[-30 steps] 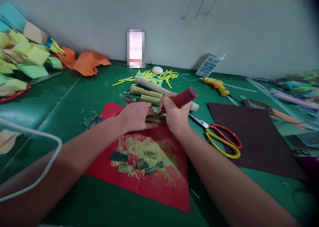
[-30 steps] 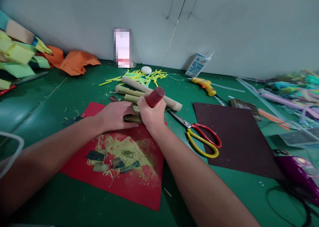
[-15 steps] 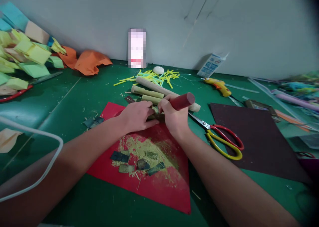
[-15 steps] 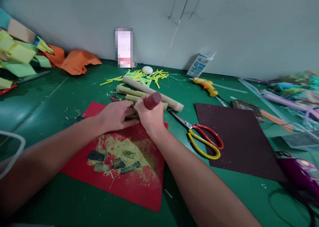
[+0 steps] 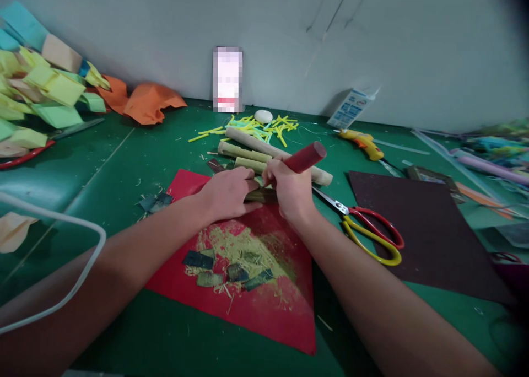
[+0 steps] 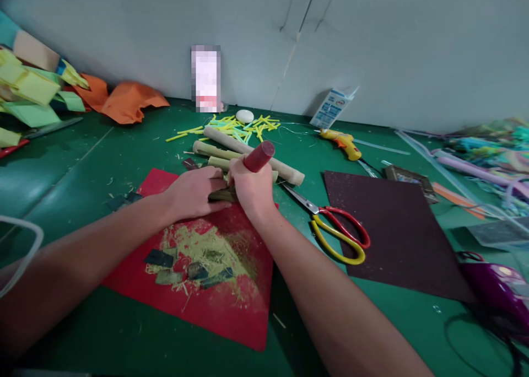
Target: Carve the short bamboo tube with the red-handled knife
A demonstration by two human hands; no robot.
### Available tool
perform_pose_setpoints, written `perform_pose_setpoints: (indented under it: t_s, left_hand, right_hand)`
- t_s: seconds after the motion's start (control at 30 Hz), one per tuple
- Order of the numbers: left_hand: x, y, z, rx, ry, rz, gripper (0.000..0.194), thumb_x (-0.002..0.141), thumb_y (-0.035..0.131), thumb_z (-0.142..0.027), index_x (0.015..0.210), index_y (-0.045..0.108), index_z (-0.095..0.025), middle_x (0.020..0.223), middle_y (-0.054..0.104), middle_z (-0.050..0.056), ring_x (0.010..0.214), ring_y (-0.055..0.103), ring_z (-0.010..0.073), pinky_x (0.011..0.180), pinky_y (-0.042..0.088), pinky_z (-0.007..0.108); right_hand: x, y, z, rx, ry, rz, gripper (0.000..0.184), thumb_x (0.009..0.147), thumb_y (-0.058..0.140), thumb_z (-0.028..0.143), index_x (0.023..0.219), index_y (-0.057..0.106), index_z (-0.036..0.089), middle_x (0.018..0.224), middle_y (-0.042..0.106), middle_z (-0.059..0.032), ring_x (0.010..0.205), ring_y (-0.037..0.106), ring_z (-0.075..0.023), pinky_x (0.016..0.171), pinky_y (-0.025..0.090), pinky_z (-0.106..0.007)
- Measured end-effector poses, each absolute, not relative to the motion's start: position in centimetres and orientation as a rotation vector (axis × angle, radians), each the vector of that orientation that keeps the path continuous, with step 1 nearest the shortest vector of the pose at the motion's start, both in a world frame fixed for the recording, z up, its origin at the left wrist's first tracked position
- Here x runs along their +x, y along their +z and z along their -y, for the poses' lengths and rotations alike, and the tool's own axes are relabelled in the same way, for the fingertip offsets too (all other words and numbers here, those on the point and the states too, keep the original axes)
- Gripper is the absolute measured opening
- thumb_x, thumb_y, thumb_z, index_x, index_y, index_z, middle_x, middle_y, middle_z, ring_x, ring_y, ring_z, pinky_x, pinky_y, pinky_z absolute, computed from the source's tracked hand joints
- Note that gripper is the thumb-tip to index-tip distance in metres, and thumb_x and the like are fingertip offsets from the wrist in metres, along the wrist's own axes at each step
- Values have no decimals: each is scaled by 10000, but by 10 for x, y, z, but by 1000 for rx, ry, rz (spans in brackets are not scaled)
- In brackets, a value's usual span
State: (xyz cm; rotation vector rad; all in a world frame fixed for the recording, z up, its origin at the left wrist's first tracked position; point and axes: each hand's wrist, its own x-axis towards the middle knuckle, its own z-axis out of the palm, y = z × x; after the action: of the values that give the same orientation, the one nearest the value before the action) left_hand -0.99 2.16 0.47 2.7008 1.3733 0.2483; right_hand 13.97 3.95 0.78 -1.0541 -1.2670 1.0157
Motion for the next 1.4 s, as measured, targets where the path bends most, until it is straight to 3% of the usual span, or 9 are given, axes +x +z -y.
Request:
perform_pose_setpoints:
  t_s: [0.33, 0.5, 1.03, 1.4]
  left_hand:
    - [-12, 1, -26, 2712, 255, -1366, 430, 894, 603, -523, 1121, 714, -175, 1037, 623, 98, 959, 616, 246, 785, 492, 341]
    - [-11, 3, -26, 2705, 223, -1349, 357, 908, 594, -484, 1000, 721, -163, 1019, 616, 92, 928, 610, 230, 760, 475, 333]
    - [-11, 3, -26, 2715, 224, -1351, 364, 914, 582, -496, 979, 716, -163, 996, 614, 87, 928, 602, 225, 761, 465, 326]
    - [-11, 5, -26, 2696, 193, -1346, 398, 924, 569, -511, 1064, 716, -170, 1054, 622, 100, 980, 611, 247, 791, 478, 339]
  right_hand:
    - [135, 11, -34, -1060, 947, 1224, 201, 655, 550, 218, 500, 423, 231, 442, 436, 55, 440, 381, -82, 444, 305, -246]
    - [139, 13, -32, -1011, 1024, 1127, 231, 638, 501, 186, 428, 414, 225, 381, 403, 48, 373, 340, -75, 380, 241, -236]
    - [140, 5, -37, -1021, 910, 1136, 226, 683, 523, 149, 468, 498, 214, 450, 501, 39, 456, 447, -93, 456, 351, -227]
    - [134, 11, -36, -1049, 949, 1142, 229, 656, 526, 177, 446, 446, 222, 408, 448, 43, 401, 383, -77, 408, 304, -229]
